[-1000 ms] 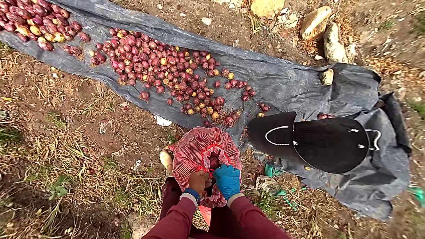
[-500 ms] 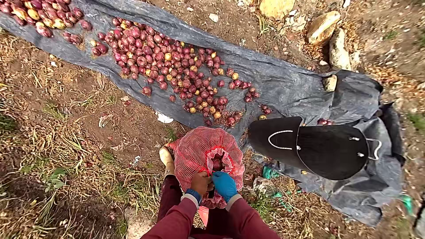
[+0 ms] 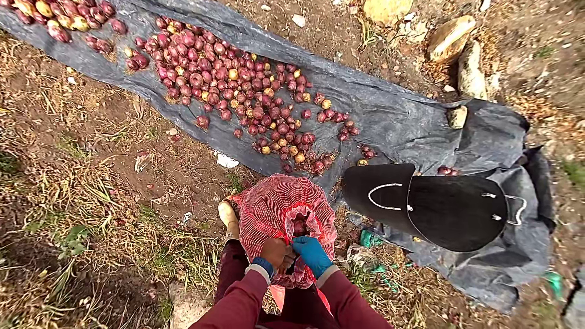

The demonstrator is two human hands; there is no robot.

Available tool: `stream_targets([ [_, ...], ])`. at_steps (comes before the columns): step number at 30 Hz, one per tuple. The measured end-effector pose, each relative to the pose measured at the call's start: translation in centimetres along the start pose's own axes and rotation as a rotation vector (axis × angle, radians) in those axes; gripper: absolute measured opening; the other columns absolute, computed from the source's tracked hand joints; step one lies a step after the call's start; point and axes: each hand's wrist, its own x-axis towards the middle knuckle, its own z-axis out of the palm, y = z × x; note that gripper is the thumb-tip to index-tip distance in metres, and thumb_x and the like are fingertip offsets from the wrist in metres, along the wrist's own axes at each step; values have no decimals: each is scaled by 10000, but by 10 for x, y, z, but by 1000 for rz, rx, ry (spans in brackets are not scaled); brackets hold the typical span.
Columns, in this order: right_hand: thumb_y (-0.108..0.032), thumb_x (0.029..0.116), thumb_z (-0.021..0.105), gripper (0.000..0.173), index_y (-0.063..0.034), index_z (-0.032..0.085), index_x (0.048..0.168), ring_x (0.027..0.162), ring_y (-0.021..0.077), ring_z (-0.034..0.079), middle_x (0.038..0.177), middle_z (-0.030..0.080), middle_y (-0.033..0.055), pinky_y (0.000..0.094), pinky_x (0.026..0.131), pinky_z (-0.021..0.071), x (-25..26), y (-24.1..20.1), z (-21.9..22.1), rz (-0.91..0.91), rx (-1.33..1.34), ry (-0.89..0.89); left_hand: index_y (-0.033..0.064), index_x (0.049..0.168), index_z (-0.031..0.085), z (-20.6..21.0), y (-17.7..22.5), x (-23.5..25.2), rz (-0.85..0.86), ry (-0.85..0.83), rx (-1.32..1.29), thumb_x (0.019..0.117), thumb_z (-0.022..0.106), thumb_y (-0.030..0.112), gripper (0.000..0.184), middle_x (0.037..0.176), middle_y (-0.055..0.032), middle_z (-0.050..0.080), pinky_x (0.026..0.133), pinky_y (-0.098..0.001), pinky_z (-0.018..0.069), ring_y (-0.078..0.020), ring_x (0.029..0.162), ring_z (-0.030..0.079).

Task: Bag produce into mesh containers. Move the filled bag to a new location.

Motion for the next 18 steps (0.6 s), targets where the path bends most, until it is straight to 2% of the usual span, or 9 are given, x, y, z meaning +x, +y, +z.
stream_targets([
  [3,-248,937,689,177,-136,785,1035,943,153,704,964,756,29,430,865,567,-1,3,0,-24,77,10,-12,1135,650,3,-4,-3,24,3,-86,1019,618,171,219,977,-139,762,701,-380,628,-236,787,753],
  [6,-245,950,684,182,-124,780,1048,944,139,703,975,755,28,401,873,568,0,2,-4,-43,120,-13,-18,1125,644,2,-6,-7,101,5,-141,1003,645,161,216,971,-152,759,688,-385,632,-247,769,751],
  [9,-227,953,692,183,-99,771,1056,960,147,691,1001,747,49,396,884,555,0,6,-6,-26,170,-30,-21,1143,632,3,-5,-7,72,-7,-165,1010,639,156,222,962,-157,753,684,-378,626,-245,765,746],
  [13,-188,937,709,157,-91,774,1041,915,127,698,967,751,39,357,848,569,-1,7,-6,-55,229,-39,-19,1091,624,7,2,-6,3,19,-235,1010,585,112,158,896,-153,744,633,-358,610,-232,714,731],
  [16,-176,921,718,157,-135,803,1047,942,94,716,988,775,-4,347,871,587,-3,13,-5,-126,223,-5,-2,1052,593,16,-3,-9,41,86,-299,1023,552,114,127,796,-113,681,553,-330,574,-190,623,670],
  [18,-243,919,722,185,-206,809,1078,988,52,713,1033,777,-62,334,916,590,-3,19,-5,-177,149,40,-6,1010,591,21,-13,-6,118,122,-370,1022,548,109,124,774,-109,661,558,-343,573,-196,619,657],
])
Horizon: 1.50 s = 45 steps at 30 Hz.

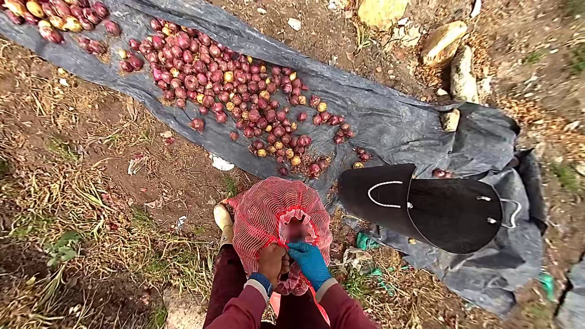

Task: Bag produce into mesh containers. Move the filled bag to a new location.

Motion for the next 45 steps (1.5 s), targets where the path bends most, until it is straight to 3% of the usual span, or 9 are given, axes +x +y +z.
stream_targets([
  [9,-272,933,683,210,-243,776,1119,1038,75,674,1126,714,-47,345,959,570,-6,9,5,-72,-233,88,-2,1075,653,-10,-13,11,107,-105,-136,1022,581,137,165,954,-136,677,707,-428,599,-256,824,683],
  [16,-338,975,661,347,-162,715,1269,836,133,721,1072,758,6,363,757,617,-12,-9,2,13,28,69,21,997,646,-20,-15,8,112,-120,-5,1030,569,183,183,683,-64,571,485,-327,517,-175,534,568],
  [19,-547,832,753,616,-314,645,1392,1166,203,624,1299,659,5,470,969,531,-22,-22,-6,-190,-555,37,34,981,605,-22,-7,1,97,-147,60,1059,496,226,234,644,-55,543,450,-324,488,-172,495,536],
  [24,-571,948,579,444,-181,764,1055,1224,375,574,1315,652,99,622,958,461,-41,-28,-9,-337,-912,-120,72,930,581,-28,15,-18,79,-189,273,1068,461,271,270,612,-5,465,419,-266,406,-121,456,448],
  [32,-430,1047,524,465,-102,755,811,1475,290,411,1466,605,35,514,1213,339,-69,-31,-25,-743,-202,-196,81,947,618,-24,21,-19,143,-219,319,1079,454,319,317,633,-5,511,429,-262,398,-113,470,457],
  [34,-390,1063,536,410,-114,799,912,1117,134,666,1181,744,-3,343,936,563,-66,-25,-10,-690,105,-220,71,943,669,-24,17,-21,123,-180,247,1085,429,448,469,637,-25,553,426,-281,398,-126,468,466],
  [37,-219,1039,528,338,-53,721,816,605,35,521,719,611,-44,230,590,456,-98,-81,-4,-418,269,-190,73,890,641,-23,21,-17,115,-153,235,1086,414,500,521,610,-14,524,404,-265,358,-111,438,423],
  [42,-260,1021,568,396,-102,615,661,529,5,438,590,484,-89,223,522,386,-84,-76,0,-394,330,-195,56,874,646,-13,32,-11,218,-55,469,1052,543,382,386,659,-16,551,501,-316,437,-124,535,509],
  [45,-258,985,618,372,-47,659,682,625,59,530,639,565,-24,282,636,474,-109,-38,-11,-266,224,-120,-7,941,693,11,-13,-15,394,98,891,1074,415,363,481,865,-153,676,817,-505,547,-281,850,674],
])
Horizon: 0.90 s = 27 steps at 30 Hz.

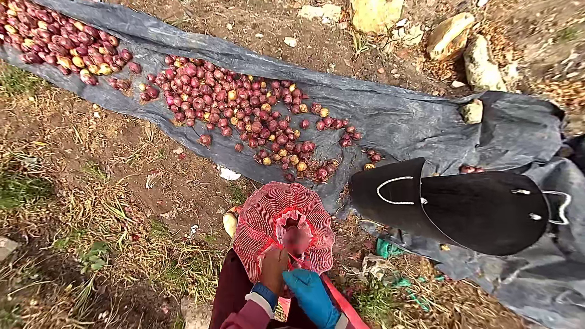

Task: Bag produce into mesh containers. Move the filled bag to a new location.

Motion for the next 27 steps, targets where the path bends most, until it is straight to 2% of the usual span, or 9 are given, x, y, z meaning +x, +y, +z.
stream_targets([
  [2,-204,951,657,307,-47,685,689,629,32,547,643,585,-41,249,643,489,-28,15,-13,-21,-21,75,-39,1048,694,26,0,-17,-3,-43,124,1093,359,362,524,1015,-227,704,932,-575,525,-366,1014,690],
  [5,-337,1006,601,370,-91,688,744,595,84,593,670,646,-27,298,594,521,-31,42,-39,92,38,5,-46,993,685,27,-10,-23,16,-152,139,1089,370,370,530,972,-226,685,910,-562,527,-357,976,677],
  [7,-382,1017,588,382,-62,771,919,659,156,676,816,745,45,351,616,585,-17,62,-66,50,68,177,-44,971,682,21,-15,-13,16,-126,125,1094,361,394,557,957,-225,679,907,-567,526,-359,968,672],
  [10,-572,966,581,465,-150,757,1053,899,162,692,985,724,20,438,827,586,3,69,-102,56,-273,467,-22,970,685,18,-26,-15,7,-109,91,1094,350,430,575,934,-199,675,894,-557,530,-337,937,670],
  [15,-517,1044,428,443,-254,729,1234,1123,167,685,1153,748,-18,517,1006,521,68,38,-49,211,-640,-7,14,910,669,20,-28,-33,-6,-110,14,1085,382,424,530,815,-137,641,786,-513,534,-278,793,647],
  [17,-472,1033,454,423,-197,733,1193,1081,200,693,1103,751,11,537,983,523,82,41,-18,299,-634,-156,3,950,688,26,-26,-44,21,-115,-26,1085,398,372,488,837,-141,666,813,-515,548,-277,821,668],
  [20,-406,1028,519,348,-148,742,1100,907,168,721,916,767,-12,478,894,556,85,52,2,337,-490,-81,6,970,694,24,-30,-48,72,-130,-47,1085,404,356,468,861,-145,671,840,-518,542,-277,850,668],
  [24,-315,1014,603,259,-92,735,1034,687,137,639,739,671,1,370,712,552,75,64,-5,281,-190,-14,38,895,686,-8,-30,-33,167,-424,-124,1068,478,411,461,744,-63,627,680,-410,525,-174,665,598],
  [27,-264,1018,614,235,-45,700,1005,569,159,598,668,612,37,352,572,553,66,71,-13,305,8,-34,54,1057,711,-34,-27,-15,-16,-513,-386,1084,455,428,453,823,-30,700,518,-276,495,-100,555,578],
])
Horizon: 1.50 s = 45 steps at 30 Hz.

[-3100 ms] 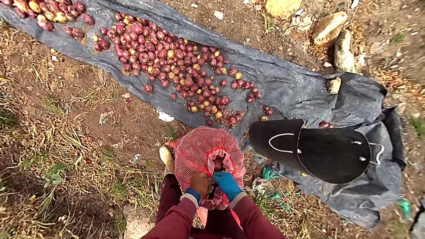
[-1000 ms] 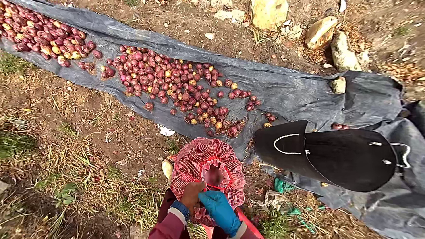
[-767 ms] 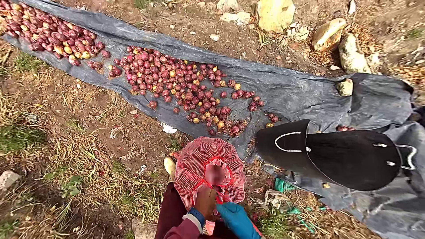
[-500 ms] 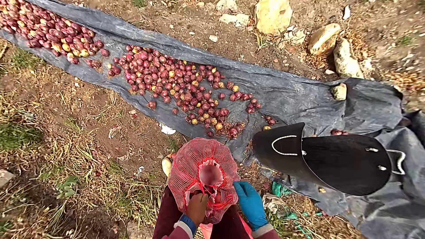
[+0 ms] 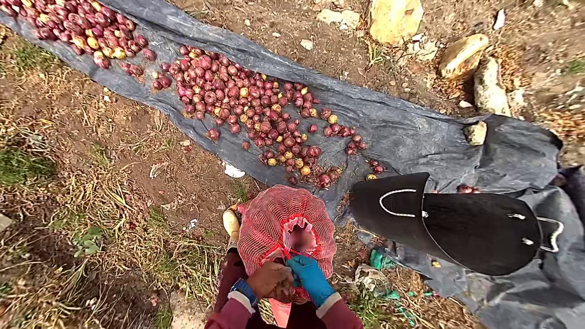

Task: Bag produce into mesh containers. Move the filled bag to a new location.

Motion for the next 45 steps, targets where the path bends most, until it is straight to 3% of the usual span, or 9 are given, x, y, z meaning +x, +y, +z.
stream_targets([
  [3,-302,1018,607,234,-85,692,1035,533,153,549,673,587,25,337,501,496,-9,7,-6,-6,-75,-9,69,1046,741,2,12,20,-102,336,-93,1065,463,526,535,805,-48,729,501,-312,521,-144,537,615],
  [5,-351,1004,589,244,-145,720,1015,632,139,601,735,640,-5,369,616,522,-11,8,-9,-57,-300,25,78,971,757,9,17,31,-125,439,-16,1012,578,526,484,741,-45,711,522,-348,542,-159,541,628],
  [9,-447,1031,503,340,-247,740,1170,1043,175,705,1089,751,-14,517,932,549,-14,-19,-22,-43,-826,35,45,928,718,18,23,46,-168,486,-70,1000,644,377,348,711,-72,676,561,-368,557,-177,566,636],
  [14,-413,1056,472,336,-291,732,1231,1129,234,690,1244,717,-3,556,922,545,-2,-42,-33,-122,-1184,83,-3,932,666,21,22,52,-126,504,-306,1025,637,233,256,785,-100,709,636,-352,615,-181,666,709],
  [27,-506,988,563,342,-224,745,1050,1017,225,722,1050,761,3,540,864,562,22,-24,-4,-38,-1041,356,3,964,666,-4,20,53,-178,333,-275,995,657,137,138,819,-96,725,639,-328,604,-168,681,711],
  [32,-287,1039,479,329,-226,736,1234,1117,311,692,1214,723,93,548,944,546,18,-8,7,-153,-1171,310,17,1019,697,-7,16,54,-182,303,-201,965,681,127,123,842,-100,730,676,-352,611,-178,712,716],
  [35,-282,1048,474,352,-302,717,1302,1117,281,694,1239,720,53,532,940,554,16,-5,0,-184,-1163,277,28,1022,705,-9,16,54,-172,289,-183,965,690,140,127,840,-91,735,665,-342,611,-171,706,717],
  [41,-405,987,566,263,-246,760,1067,1027,211,725,1083,763,-12,528,850,572,22,-23,7,-26,-1042,391,26,1025,711,-8,14,53,-156,278,-180,957,688,133,129,832,-92,735,674,-349,616,-174,706,720],
  [45,-395,997,556,265,-233,752,1069,1069,218,704,1106,746,3,534,883,557,20,-30,17,76,-951,379,27,1001,710,-8,11,51,-153,295,-173,951,696,136,121,830,-91,734,674,-352,609,-176,704,715],
])
